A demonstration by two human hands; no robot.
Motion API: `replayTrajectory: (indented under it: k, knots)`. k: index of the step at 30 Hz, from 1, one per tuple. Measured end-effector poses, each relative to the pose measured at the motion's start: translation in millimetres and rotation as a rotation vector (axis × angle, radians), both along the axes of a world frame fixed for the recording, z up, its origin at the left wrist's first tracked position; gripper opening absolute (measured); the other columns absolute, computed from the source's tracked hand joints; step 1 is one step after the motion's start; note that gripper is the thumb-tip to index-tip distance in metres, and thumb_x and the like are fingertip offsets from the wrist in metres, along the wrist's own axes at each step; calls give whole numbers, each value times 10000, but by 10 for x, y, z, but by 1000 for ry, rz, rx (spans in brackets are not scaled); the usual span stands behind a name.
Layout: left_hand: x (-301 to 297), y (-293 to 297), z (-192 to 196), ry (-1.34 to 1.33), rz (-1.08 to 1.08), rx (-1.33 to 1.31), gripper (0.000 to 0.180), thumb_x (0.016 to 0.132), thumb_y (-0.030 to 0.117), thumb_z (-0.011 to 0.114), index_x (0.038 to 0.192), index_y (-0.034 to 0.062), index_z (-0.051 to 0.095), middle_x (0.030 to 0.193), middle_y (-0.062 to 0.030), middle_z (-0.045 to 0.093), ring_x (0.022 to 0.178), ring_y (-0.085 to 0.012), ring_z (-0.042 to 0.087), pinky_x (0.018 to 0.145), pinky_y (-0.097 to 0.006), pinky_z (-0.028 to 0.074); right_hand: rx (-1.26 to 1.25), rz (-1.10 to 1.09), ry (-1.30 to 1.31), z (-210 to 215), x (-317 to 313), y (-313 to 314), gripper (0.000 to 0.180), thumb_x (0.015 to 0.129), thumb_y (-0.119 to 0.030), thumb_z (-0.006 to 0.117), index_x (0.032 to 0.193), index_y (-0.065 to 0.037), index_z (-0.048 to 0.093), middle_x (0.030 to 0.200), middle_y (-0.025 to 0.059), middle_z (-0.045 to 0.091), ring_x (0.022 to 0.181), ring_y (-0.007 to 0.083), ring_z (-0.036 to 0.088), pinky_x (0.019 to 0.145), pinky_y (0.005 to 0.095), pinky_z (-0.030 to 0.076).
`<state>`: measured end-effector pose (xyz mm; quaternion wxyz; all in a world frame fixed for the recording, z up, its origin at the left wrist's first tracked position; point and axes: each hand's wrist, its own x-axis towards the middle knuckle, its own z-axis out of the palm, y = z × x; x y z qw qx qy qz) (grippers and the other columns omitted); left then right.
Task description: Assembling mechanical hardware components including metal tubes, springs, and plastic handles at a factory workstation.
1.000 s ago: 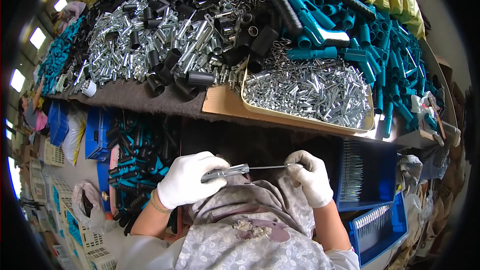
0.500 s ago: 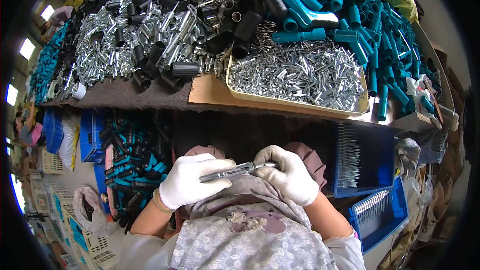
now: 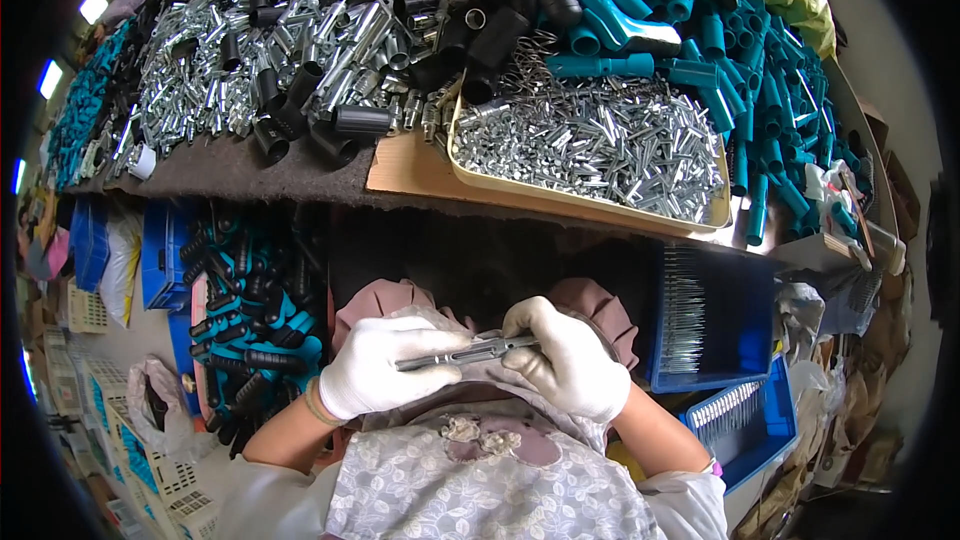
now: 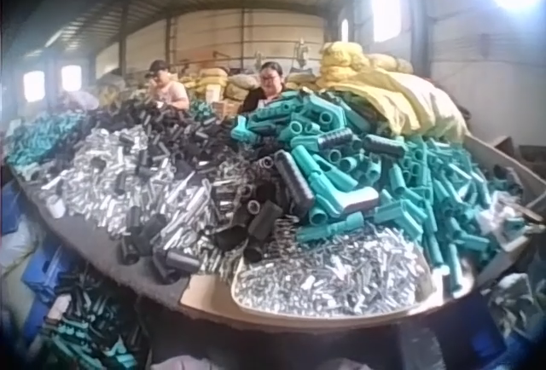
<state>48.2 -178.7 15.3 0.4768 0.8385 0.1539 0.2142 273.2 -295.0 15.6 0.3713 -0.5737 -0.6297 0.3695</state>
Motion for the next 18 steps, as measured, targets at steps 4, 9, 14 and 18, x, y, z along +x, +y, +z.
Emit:
replayTrajectory:
  k: [4, 9, 14, 18]
  knots:
    - [28, -83, -16, -33, 81, 17, 320, 727, 68, 829, 1021, -10, 726, 877, -132, 715, 802, -273, 694, 746, -348, 525, -100, -228, 788, -81, -38, -121, 539, 999, -389, 578, 1272, 68, 495, 1141, 197, 661, 1063, 254, 655, 988, 362, 492]
    - [108, -92, -154, -80, 176, 87, 299, 735, 122, 824, 1010, 39, 741, 806, -98, 695, 727, -265, 666, 670, -353, 518, -165, -297, 774, -169, -232, -99, 541, 1009, -403, 570, 1291, 59, 572, 1193, 161, 671, 1081, 214, 651, 927, 322, 537]
    - [126, -21, -209, -60, 248, 107, 273, 768, 171, 802, 1014, 69, 745, 777, -85, 675, 691, -260, 655, 631, -364, 514, -191, -368, 750, -246, -340, 80, 488, 1034, -367, 522, 1268, 55, 595, 1108, 134, 686, 994, 165, 664, 871, 291, 548]
    - [42, -4, -209, -48, 287, 148, 257, 798, 166, 779, 1031, 70, 726, 783, -92, 642, 683, -282, 649, 603, -372, 517, -177, -387, 843, -315, -442, 200, 489, 1045, -329, 500, 1262, 104, 573, 1115, 188, 686, 967, 204, 679, 883, 326, 552]
